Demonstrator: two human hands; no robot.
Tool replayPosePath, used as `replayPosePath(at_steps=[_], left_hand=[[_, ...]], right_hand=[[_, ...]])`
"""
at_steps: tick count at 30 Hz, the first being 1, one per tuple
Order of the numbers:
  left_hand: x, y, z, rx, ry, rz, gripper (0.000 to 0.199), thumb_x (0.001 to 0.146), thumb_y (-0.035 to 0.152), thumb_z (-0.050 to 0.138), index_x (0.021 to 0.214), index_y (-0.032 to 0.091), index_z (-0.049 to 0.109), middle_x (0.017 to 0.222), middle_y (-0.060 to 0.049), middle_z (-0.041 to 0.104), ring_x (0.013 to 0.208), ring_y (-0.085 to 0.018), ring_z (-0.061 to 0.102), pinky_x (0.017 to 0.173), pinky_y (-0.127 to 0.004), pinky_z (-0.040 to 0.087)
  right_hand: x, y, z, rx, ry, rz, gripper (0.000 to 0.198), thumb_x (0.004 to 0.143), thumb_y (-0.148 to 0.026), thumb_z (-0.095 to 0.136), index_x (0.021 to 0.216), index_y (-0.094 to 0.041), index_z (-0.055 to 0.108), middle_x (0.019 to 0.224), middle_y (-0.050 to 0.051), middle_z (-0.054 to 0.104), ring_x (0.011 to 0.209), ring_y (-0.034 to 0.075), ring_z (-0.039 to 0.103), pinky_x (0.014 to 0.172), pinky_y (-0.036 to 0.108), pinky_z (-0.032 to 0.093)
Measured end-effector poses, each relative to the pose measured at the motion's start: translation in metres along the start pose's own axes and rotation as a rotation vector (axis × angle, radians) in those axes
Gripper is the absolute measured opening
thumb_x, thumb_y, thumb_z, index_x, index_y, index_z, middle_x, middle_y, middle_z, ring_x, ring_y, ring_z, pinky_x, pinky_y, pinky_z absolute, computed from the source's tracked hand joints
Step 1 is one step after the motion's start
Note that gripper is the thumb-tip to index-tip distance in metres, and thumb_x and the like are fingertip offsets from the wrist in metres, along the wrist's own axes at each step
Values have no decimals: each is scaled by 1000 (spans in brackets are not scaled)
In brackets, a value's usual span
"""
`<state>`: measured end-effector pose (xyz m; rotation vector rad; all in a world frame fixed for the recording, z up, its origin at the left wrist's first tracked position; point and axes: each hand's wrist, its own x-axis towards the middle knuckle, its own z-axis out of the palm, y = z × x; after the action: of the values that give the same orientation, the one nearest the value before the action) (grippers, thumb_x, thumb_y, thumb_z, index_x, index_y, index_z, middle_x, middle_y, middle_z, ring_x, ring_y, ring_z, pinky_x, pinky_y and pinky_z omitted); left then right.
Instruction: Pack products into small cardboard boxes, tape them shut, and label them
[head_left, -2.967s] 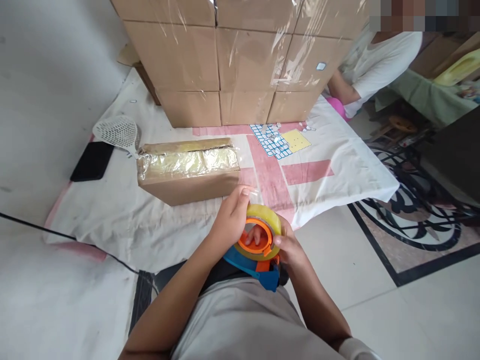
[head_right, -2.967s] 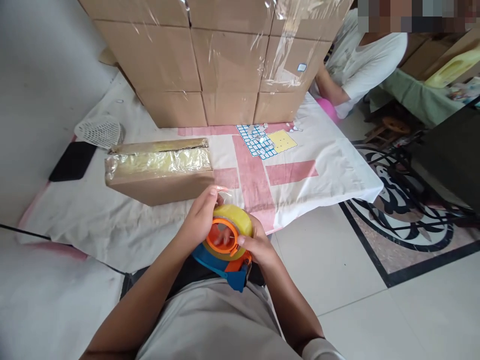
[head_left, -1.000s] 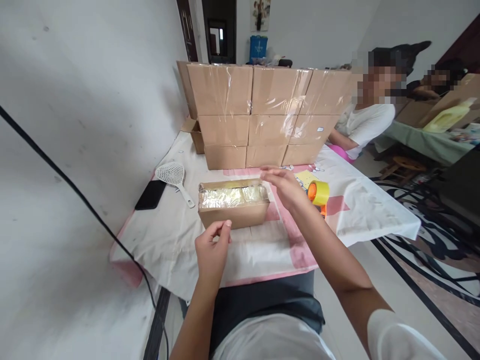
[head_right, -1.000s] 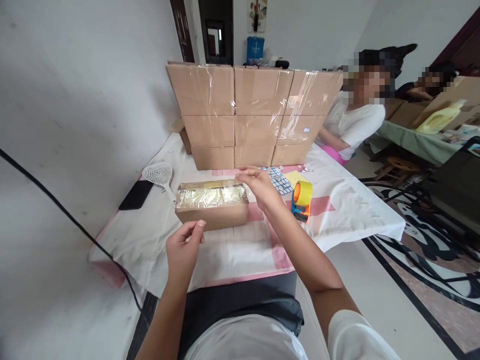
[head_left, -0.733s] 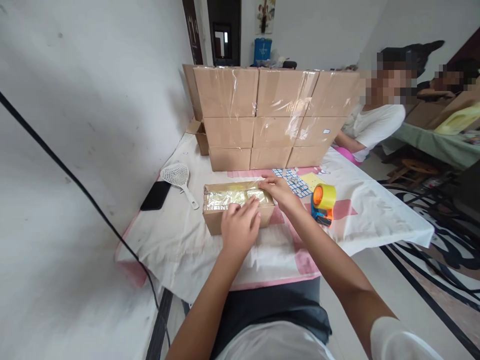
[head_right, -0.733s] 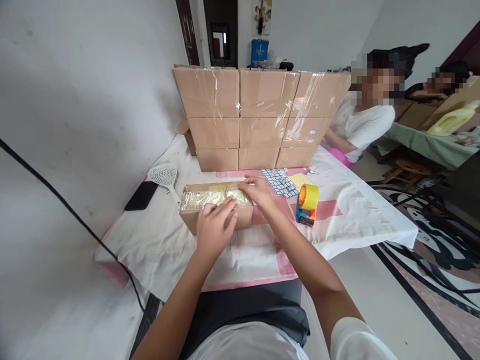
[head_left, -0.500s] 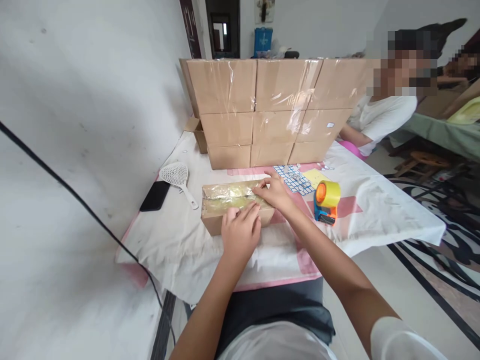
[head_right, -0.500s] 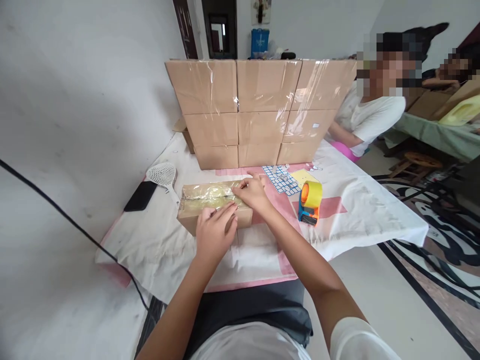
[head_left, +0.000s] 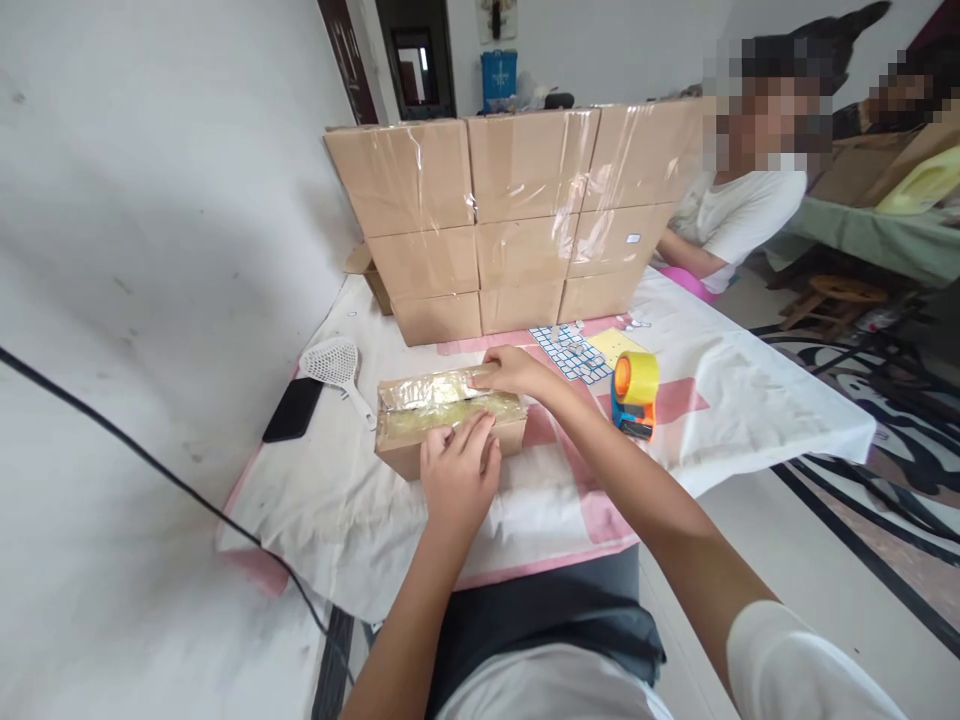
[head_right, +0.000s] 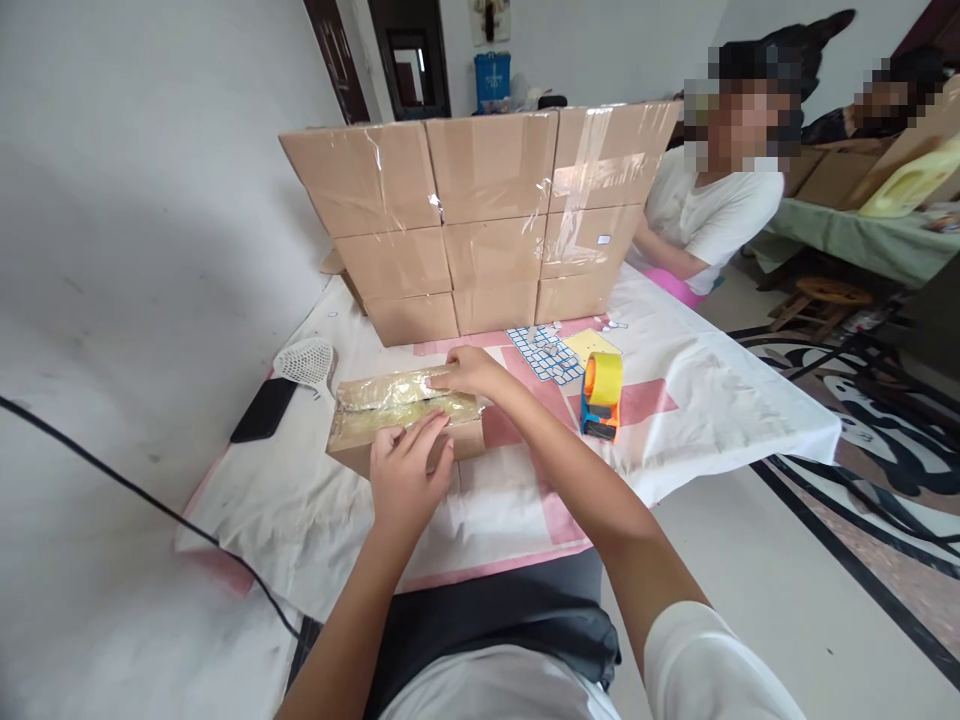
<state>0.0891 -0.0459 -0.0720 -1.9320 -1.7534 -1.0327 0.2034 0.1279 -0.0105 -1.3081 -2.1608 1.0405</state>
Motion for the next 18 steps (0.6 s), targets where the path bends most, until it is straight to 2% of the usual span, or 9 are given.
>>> replayPosePath(at_steps=[2,5,10,12,13,15,16,17,18], left_hand=[[1,0,1,5,2,8,35,93,26,66,127,23,71,129,0,74,90,-26,50,83,-39,41],[4,-2,1,10,6,30,35,93,26,67,128,23,71,130,0,74,90,-26,50,82,-38,40],[-6,-19,-2,-28,4,123,36,94,26,68,130,26,70,130,-3,74,94,-24,58,88,-38,42],[-20,-41,0,-48,112,105,35,91,28,71,126,25,71,140,-9,67,109,-26,61,97,-40,42],[-28,-55,2,-43,217,18,38,88,33,75,125,24,71,148,-12,58,120,-29,58,101,-44,41],[-41,-91,9,-91,390,-303,74,77,50,82,140,20,59,162,-19,36,140,-38,42,108,-53,39],[-46,-109,14,-188,370,-434,91,74,57,82,149,19,48,165,-20,28,145,-40,36,110,-56,38],[-49,-126,19,-325,315,-530,95,76,60,78,153,20,40,163,-20,29,144,-39,38,110,-57,39],[-50,-142,24,-451,246,-587,90,80,64,72,151,20,40,156,-19,39,139,-37,45,111,-58,39]], right_hand=[[8,-2,1,15,-33,13,35,70,-42,83,67,-19,58,63,-2,59,64,15,53,61,27,35],[17,1,2,75,-18,16,37,73,-43,80,61,-19,54,56,-4,52,59,13,48,58,27,32],[-6,25,7,254,86,-17,44,83,-61,66,75,-19,57,75,1,61,74,16,57,66,27,42],[-34,43,14,334,72,-63,54,89,-72,51,85,-19,59,90,4,67,87,19,63,73,29,49],[-50,53,20,377,41,-91,59,91,-75,45,93,-19,61,99,6,69,95,21,66,78,31,52],[-85,73,36,454,-48,-143,70,89,-79,47,120,-19,61,124,12,69,113,25,66,90,38,55],[-100,82,46,496,-94,-186,78,86,-78,58,136,-18,54,139,15,62,125,28,62,100,42,53],[-113,89,55,493,-121,-211,92,81,-73,70,150,-19,44,152,18,53,136,30,55,111,45,47],[-123,93,63,454,-118,-213,107,75,-67,79,158,-18,33,161,20,42,145,32,47,119,48,40]])
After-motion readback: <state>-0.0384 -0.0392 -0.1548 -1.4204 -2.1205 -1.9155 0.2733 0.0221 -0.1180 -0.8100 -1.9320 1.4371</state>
